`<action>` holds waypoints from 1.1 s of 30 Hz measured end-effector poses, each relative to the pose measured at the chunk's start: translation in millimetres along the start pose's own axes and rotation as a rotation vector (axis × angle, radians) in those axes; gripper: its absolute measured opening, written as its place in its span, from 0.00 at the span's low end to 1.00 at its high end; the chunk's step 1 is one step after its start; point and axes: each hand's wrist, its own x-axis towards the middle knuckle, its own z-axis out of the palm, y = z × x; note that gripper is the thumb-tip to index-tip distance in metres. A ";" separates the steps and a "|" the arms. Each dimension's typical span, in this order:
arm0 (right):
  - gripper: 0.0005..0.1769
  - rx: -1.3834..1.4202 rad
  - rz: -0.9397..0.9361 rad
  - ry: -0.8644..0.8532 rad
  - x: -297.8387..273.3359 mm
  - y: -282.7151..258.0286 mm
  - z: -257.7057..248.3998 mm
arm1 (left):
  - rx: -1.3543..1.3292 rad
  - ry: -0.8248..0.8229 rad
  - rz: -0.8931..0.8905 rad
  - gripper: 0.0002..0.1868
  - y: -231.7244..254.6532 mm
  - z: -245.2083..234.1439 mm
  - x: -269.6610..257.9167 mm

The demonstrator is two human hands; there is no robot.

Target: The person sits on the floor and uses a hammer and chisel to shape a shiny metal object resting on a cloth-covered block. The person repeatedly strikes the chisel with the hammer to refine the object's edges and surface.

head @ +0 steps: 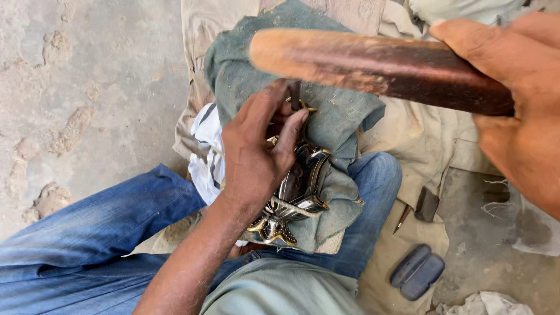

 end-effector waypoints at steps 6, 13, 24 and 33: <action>0.22 0.264 0.122 0.092 -13.8 22.1 22.4 | 0.074 -0.148 0.008 0.23 9.1 -9.2 17.5; 0.27 0.435 0.405 0.027 -57.4 37.0 38.1 | 0.120 -0.311 0.147 0.23 16.7 -13.0 36.9; 0.14 0.557 0.566 0.226 -118.6 28.2 100.1 | 0.312 -0.582 0.282 0.26 23.3 -10.6 64.1; 0.27 0.513 0.689 0.545 -142.4 -21.5 147.8 | 0.196 -0.804 0.444 0.21 16.0 -17.9 77.8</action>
